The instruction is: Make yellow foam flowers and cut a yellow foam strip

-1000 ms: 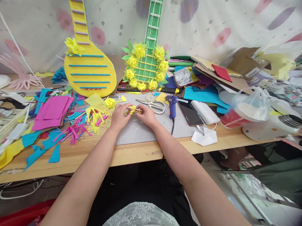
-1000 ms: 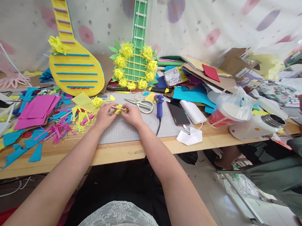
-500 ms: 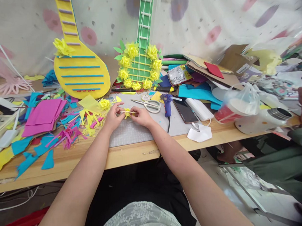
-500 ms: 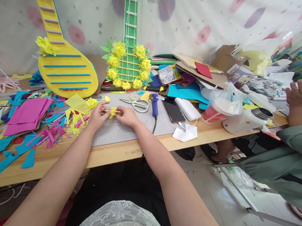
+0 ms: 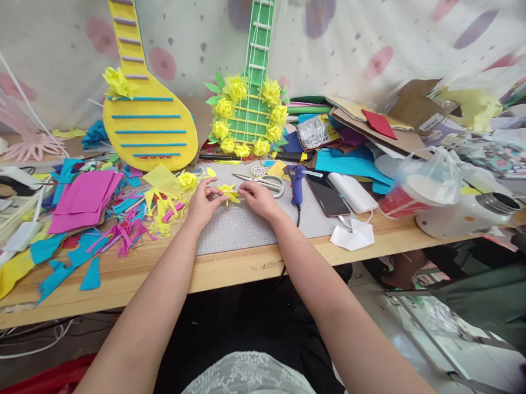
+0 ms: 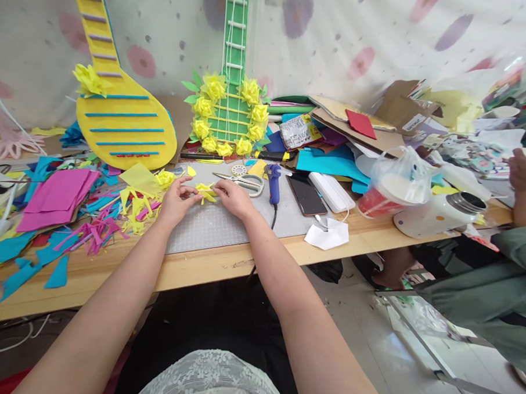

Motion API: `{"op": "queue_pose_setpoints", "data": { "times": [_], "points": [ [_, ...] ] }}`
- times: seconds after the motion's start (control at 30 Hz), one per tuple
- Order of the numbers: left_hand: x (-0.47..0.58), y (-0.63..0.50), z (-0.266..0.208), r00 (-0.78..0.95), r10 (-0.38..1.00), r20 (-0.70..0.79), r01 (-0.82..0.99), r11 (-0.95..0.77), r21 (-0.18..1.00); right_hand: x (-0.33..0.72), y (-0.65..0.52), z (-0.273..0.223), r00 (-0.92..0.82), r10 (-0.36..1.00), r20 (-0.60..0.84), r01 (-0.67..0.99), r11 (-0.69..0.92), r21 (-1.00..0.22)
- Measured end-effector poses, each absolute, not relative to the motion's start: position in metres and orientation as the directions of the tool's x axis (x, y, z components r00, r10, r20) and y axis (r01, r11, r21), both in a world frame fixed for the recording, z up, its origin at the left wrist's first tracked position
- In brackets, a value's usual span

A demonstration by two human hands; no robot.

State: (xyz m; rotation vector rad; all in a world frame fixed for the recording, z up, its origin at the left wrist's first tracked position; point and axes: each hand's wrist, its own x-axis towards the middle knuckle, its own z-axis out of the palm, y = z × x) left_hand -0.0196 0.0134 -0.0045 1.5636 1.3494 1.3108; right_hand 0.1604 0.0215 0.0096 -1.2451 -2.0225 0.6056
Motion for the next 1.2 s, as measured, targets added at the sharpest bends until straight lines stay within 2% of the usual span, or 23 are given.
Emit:
{"op": "queue_pose_setpoints", "data": {
  "times": [0.33,0.5,0.73,0.83,1.0,1.2],
  "points": [
    [-0.021,0.014,-0.010,-0.024,0.948,0.317,0.327,-0.292,0.899,0.153,0.014,0.012,-0.329,0.904,0.274,0.709,0.428,-0.561],
    [-0.020,0.008,-0.006,-0.046,0.908,0.417,0.465,-0.350,0.813,0.150,0.010,0.015,-0.331,0.897,0.294,0.751,0.439,-0.494],
    [-0.016,-0.002,0.006,0.000,0.862,0.507,0.581,-0.413,0.702,0.148,0.008,0.017,-0.332,0.896,0.294,0.752,0.439,-0.491],
    [-0.016,-0.002,0.006,0.027,0.863,0.505,0.592,-0.421,0.688,0.148,0.009,0.015,-0.323,0.895,0.306,0.754,0.439,-0.488],
    [-0.016,-0.003,0.006,0.029,0.864,0.502,0.611,-0.412,0.675,0.146,0.013,0.010,-0.289,0.857,0.427,0.755,0.479,-0.448],
    [-0.017,-0.003,0.006,0.048,0.858,0.512,0.625,-0.425,0.655,0.140,0.014,0.009,-0.332,0.856,0.397,0.720,0.502,-0.479]
  ]
}}
